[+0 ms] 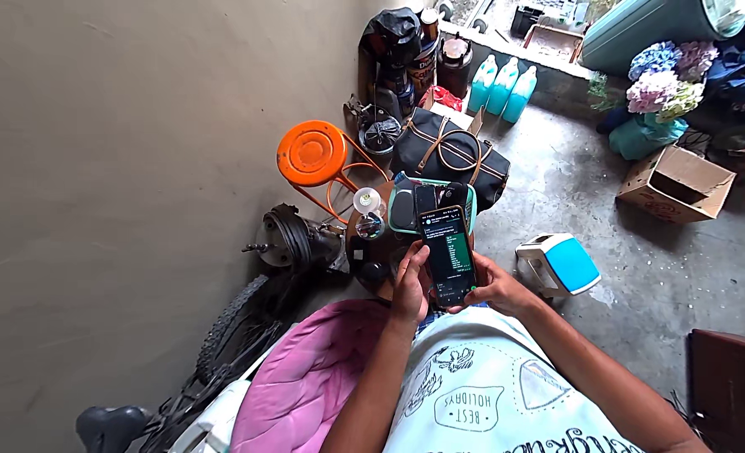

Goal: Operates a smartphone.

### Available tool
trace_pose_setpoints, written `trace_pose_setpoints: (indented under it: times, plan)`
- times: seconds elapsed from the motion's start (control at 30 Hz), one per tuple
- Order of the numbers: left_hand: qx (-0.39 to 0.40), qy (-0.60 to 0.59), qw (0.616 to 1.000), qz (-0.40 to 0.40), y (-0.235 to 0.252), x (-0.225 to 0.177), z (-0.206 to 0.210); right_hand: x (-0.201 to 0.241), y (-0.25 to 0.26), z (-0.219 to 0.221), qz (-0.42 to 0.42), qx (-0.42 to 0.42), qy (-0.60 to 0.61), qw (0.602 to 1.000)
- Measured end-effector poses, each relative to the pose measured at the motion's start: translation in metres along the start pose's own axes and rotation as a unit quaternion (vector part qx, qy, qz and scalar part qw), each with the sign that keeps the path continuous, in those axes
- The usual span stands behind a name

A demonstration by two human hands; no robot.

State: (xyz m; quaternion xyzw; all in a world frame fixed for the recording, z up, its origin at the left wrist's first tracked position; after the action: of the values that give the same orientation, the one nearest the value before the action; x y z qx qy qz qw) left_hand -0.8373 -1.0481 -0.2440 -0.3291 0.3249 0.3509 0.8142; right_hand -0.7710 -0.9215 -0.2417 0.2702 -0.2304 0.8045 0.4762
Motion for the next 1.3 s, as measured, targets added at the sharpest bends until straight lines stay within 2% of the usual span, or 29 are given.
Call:
trace_pose_setpoints:
  times: [0.17, 0.37, 0.6, 0.77, 0.9, 1.03, 1.13, 1.2, 1.3]
  plan:
    - [0.106, -0.103, 0.989, -0.018, 0.010, 0.006, 0.006, 0.001, 0.002, 0.013, 0.003, 0.035, 0.065, 0.997]
    - [0.287, -0.217, 0.932, -0.038, 0.024, 0.019, 0.028, -0.009, 0.003, 0.021, 0.006, 0.049, 0.080, 0.996]
    - [0.274, -0.249, 0.928, -0.050, 0.035, 0.033, 0.031, -0.007, 0.001, 0.012, 0.019, 0.016, 0.063, 0.998]
    - [0.256, -0.263, 0.929, -0.056, 0.044, 0.040, 0.031, -0.005, 0.001, 0.002, 0.031, 0.029, 0.052, 0.998]
    - [0.200, -0.271, 0.939, -0.068, 0.056, 0.048, 0.013, -0.003, 0.000, -0.008, 0.046, 0.061, 0.009, 0.997]
    - [0.131, -0.262, 0.952, -0.088, 0.073, 0.057, -0.022, -0.008, -0.008, -0.031, 0.128, -0.016, -0.139, 0.982]
    - [0.024, -0.207, 0.975, -0.074, 0.091, 0.058, -0.064, -0.011, -0.016, -0.048, 0.189, -0.032, -0.258, 0.947]
    - [-0.066, -0.131, 0.988, -0.058, 0.105, 0.057, -0.095, -0.010, -0.021, -0.054, 0.206, -0.028, -0.284, 0.936]
    - [-0.173, -0.039, 0.983, -0.051, 0.123, 0.060, -0.138, -0.005, -0.027, -0.057, 0.200, -0.038, -0.286, 0.936]
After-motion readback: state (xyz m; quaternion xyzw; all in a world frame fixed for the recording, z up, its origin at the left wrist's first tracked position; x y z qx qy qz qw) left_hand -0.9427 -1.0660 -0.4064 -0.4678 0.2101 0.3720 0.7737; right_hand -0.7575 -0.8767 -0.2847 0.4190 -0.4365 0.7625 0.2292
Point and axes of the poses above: each hand's wrist, its own y-axis towards the middle knuckle, its own z-axis out of the palm, x = y × z, the point moved 7 cm from there along y, towards the middle knuckle, and after that the axes turned 7 degrees about x, right-handed, at the moved point
